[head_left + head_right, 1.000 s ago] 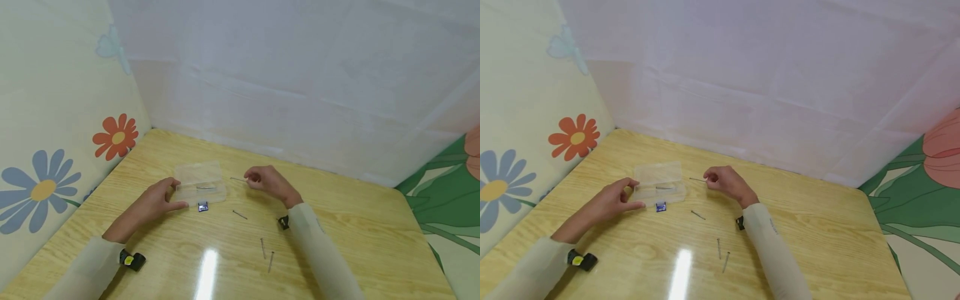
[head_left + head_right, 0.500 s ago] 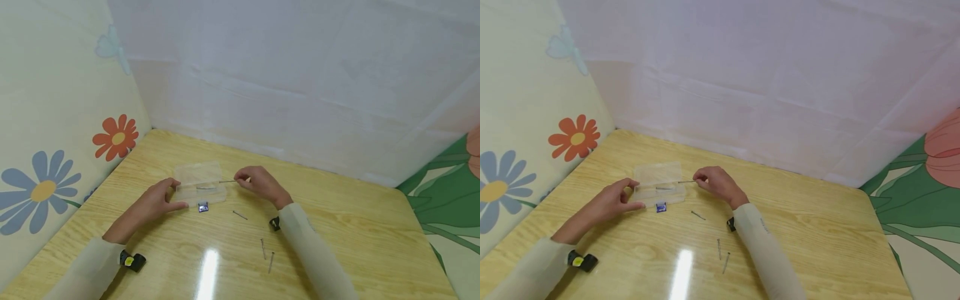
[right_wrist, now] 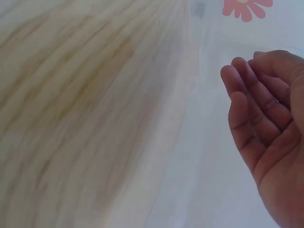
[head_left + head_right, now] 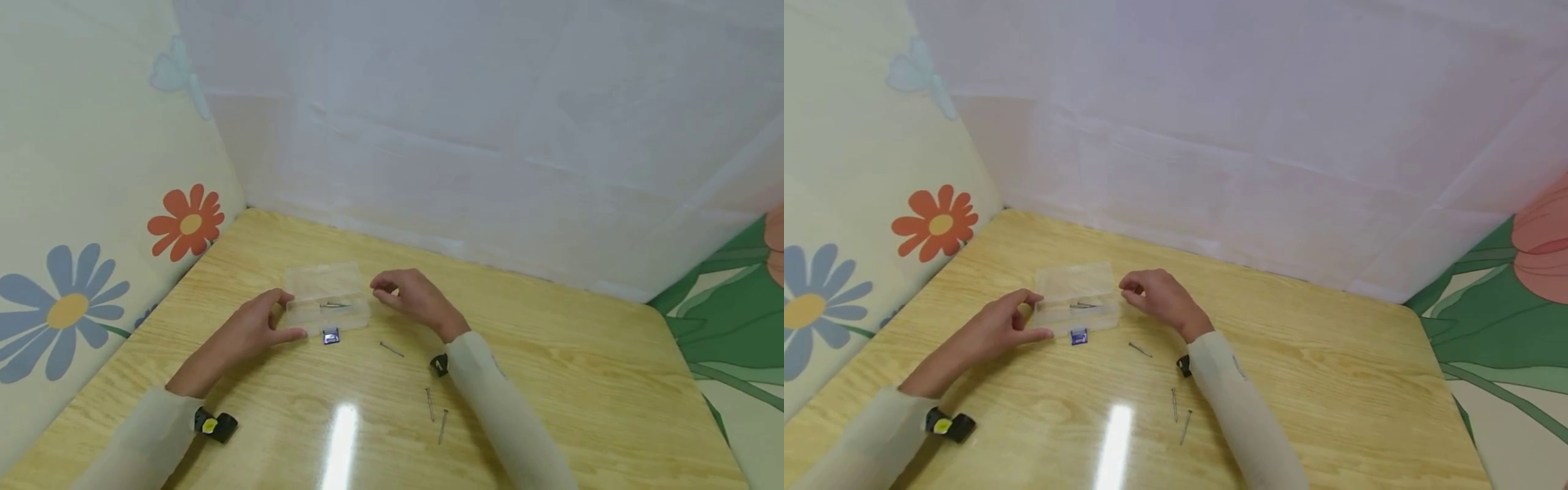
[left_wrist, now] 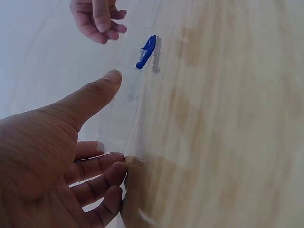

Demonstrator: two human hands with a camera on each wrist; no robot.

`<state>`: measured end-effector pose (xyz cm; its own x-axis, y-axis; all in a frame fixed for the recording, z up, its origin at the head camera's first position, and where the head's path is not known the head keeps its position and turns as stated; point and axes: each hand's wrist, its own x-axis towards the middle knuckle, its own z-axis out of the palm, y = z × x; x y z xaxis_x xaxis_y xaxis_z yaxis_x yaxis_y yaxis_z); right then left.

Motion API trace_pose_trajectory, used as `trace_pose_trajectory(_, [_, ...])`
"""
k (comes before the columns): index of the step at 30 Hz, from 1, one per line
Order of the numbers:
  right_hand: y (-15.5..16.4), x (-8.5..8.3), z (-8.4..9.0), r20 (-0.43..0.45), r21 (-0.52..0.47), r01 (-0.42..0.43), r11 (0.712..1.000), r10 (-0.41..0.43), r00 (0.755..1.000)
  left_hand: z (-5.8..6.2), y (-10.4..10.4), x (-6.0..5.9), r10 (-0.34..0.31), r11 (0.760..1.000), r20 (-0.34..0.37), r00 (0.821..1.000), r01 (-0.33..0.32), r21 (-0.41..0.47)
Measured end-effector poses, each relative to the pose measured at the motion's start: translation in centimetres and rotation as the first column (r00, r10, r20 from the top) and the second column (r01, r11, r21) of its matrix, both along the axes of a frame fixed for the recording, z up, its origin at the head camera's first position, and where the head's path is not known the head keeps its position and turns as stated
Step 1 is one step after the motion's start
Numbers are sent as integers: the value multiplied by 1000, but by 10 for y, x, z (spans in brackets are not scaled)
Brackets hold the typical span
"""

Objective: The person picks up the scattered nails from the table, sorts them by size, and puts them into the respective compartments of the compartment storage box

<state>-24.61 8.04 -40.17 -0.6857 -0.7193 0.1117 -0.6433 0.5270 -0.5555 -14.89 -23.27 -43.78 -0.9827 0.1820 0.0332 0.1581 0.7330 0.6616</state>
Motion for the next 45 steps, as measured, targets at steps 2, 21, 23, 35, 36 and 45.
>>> trace_pose_trajectory(2, [3,2,1,-8,10,12,1000,-12,1000,0,0,0,3,1000,-4,1000,-3,2])
trace_pose_trajectory(21, [27,24,3,35,210,-21,977,14,999,4,2,2,7,1000,20,1000,-7,3])
trace_pose_trajectory(23, [29,26,3,47,221,-29,975,19,999,4,2,2,7,1000,15,1000,-7,-1])
trace_pose_trajectory(35, [32,46,0,82,343,-71,936,46,996,2,-1,2,14,1000,19,1000,-14,8])
trace_pose_trajectory(36, [31,47,0,75,351,-67,934,43,996,2,-1,2,14,1000,15,1000,-14,7])
trace_pose_trajectory(45, [26,49,-5,39,391,-48,919,36,999,1,-1,1,13,1000,8,1000,-13,9])
